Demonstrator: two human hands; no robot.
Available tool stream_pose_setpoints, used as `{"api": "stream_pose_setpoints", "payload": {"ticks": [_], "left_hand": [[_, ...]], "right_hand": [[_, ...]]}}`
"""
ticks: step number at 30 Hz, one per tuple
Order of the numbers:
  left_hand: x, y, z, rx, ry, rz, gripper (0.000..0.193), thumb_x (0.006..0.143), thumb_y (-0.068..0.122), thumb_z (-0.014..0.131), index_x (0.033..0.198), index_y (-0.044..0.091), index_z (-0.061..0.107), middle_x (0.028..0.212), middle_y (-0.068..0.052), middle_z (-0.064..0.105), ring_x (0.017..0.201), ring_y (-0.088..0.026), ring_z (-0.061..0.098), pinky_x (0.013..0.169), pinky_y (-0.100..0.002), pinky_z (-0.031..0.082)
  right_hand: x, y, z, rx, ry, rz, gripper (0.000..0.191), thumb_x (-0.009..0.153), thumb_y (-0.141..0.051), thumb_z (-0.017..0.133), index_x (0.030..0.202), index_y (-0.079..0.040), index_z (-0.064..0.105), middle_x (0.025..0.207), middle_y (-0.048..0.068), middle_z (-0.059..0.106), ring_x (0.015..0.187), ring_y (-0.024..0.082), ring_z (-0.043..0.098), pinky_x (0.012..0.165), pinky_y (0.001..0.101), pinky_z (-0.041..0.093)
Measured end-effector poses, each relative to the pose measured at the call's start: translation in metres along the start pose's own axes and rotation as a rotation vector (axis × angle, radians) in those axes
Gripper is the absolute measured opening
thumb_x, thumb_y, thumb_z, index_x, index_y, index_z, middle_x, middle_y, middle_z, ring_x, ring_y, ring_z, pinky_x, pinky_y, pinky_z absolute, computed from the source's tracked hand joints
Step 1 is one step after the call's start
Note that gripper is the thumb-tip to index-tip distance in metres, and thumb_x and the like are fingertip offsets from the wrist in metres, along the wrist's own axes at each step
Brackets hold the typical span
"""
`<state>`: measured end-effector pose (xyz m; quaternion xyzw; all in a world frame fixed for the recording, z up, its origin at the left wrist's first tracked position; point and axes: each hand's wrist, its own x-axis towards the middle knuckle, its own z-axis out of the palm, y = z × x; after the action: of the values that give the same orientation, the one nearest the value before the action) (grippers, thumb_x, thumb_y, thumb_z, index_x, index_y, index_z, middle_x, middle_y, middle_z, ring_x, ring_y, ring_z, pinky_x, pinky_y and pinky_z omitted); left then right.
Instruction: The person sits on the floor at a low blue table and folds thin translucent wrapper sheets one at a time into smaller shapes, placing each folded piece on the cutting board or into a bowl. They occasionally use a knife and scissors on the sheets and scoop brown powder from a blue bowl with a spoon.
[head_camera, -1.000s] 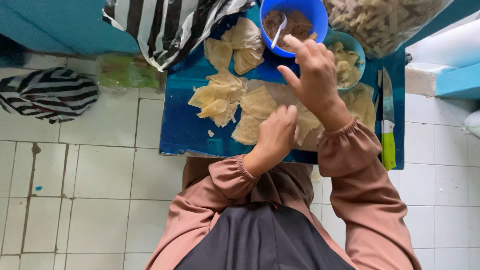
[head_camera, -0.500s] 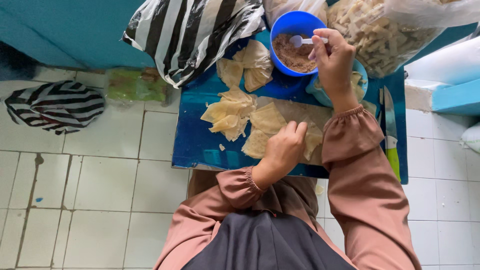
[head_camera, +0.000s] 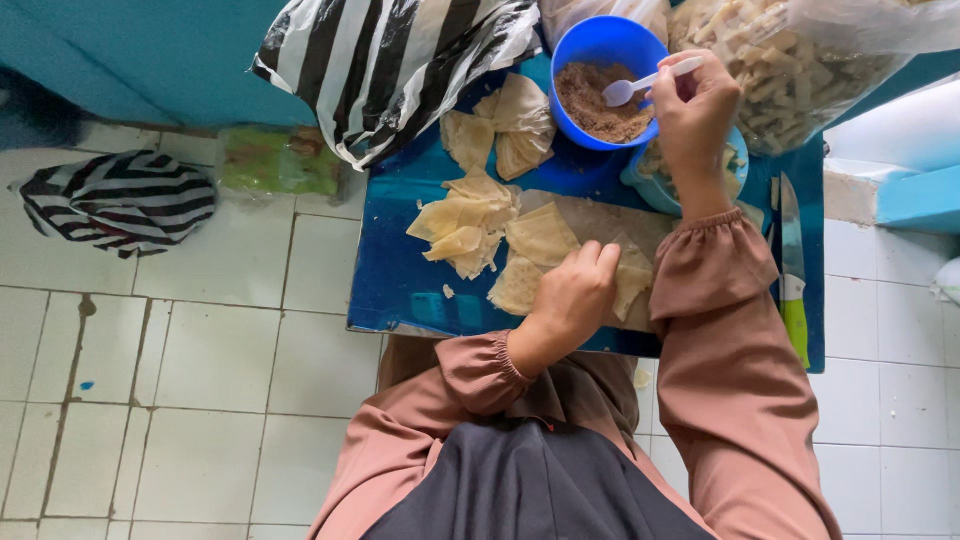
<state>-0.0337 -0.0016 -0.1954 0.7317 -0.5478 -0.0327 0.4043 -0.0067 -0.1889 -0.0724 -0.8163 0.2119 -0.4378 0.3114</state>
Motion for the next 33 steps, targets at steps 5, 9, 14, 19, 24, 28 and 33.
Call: {"api": "stream_pose_setpoints", "payload": {"ticks": [5, 9, 14, 19, 24, 28, 33], "left_hand": [[0.0, 0.002, -0.003, -0.016, 0.014, 0.015, 0.026, 0.085, 0.009, 0.064, 0.11, 0.008, 0.055, 0.096, -0.01, 0.059, 0.088, -0.028, 0.067, 0.068, -0.038, 0.056], [-0.001, 0.002, -0.003, -0.003, 0.023, 0.012, 0.027, 0.086, 0.01, 0.065, 0.112, 0.008, 0.056, 0.096, -0.009, 0.059, 0.088, -0.027, 0.067, 0.067, -0.037, 0.056], [-0.001, 0.001, -0.001, 0.025, 0.031, 0.02, 0.027, 0.087, 0.01, 0.065, 0.113, 0.007, 0.056, 0.095, -0.01, 0.059, 0.087, -0.027, 0.067, 0.067, -0.037, 0.056], [-0.002, 0.001, -0.002, -0.06, 0.049, 0.016, 0.027, 0.089, 0.009, 0.065, 0.114, 0.007, 0.057, 0.094, -0.011, 0.059, 0.088, -0.03, 0.067, 0.069, -0.038, 0.056], [-0.007, 0.004, -0.007, -0.113, 0.064, -0.001, 0.028, 0.09, 0.007, 0.065, 0.117, 0.006, 0.057, 0.095, -0.014, 0.06, 0.088, -0.033, 0.066, 0.071, -0.041, 0.055], [-0.01, 0.004, -0.01, -0.176, 0.071, -0.013, 0.029, 0.092, 0.004, 0.063, 0.12, 0.004, 0.055, 0.099, -0.018, 0.061, 0.091, -0.038, 0.065, 0.076, -0.043, 0.055], [-0.013, 0.007, -0.008, -0.232, 0.048, -0.031, 0.031, 0.093, 0.0, 0.063, 0.122, 0.003, 0.054, 0.101, -0.02, 0.061, 0.091, -0.041, 0.064, 0.078, -0.044, 0.054]], "right_hand": [[0.004, -0.004, -0.002, 0.294, -0.015, 0.198, 0.002, 0.103, 0.002, 0.061, 0.103, 0.004, 0.061, 0.083, 0.011, 0.071, 0.069, 0.015, 0.072, 0.058, 0.0258, 0.057], [0.001, -0.004, -0.008, 0.419, 0.016, 0.225, 0.003, 0.105, 0.002, 0.056, 0.105, 0.002, 0.059, 0.087, 0.012, 0.07, 0.07, 0.017, 0.073, 0.057, 0.0284, 0.057], [-0.006, 0.005, -0.024, 0.54, 0.124, 0.368, 0.005, 0.102, -0.004, 0.056, 0.104, -0.001, 0.059, 0.082, 0.014, 0.071, 0.065, 0.02, 0.072, 0.053, 0.0283, 0.052], [-0.039, 0.02, -0.058, 0.674, 0.18, 0.422, 0.009, 0.105, -0.006, 0.057, 0.109, 0.001, 0.062, 0.088, 0.017, 0.071, 0.073, 0.025, 0.072, 0.066, 0.0338, 0.059], [-0.117, 0.022, -0.101, 0.659, 0.23, 0.529, 0.011, 0.107, -0.01, 0.056, 0.109, -0.001, 0.061, 0.087, 0.016, 0.071, 0.073, 0.023, 0.07, 0.069, 0.032, 0.058], [-0.187, 0.02, -0.118, 0.568, 0.226, 0.604, 0.016, 0.108, -0.012, 0.053, 0.111, 0.001, 0.062, 0.091, 0.017, 0.072, 0.075, 0.023, 0.071, 0.07, 0.0317, 0.058], [-0.243, 0.018, -0.124, 0.362, 0.1, 0.48, 0.018, 0.111, -0.012, 0.053, 0.117, 0.003, 0.062, 0.097, 0.019, 0.073, 0.079, 0.02, 0.07, 0.075, 0.0296, 0.056]]}}
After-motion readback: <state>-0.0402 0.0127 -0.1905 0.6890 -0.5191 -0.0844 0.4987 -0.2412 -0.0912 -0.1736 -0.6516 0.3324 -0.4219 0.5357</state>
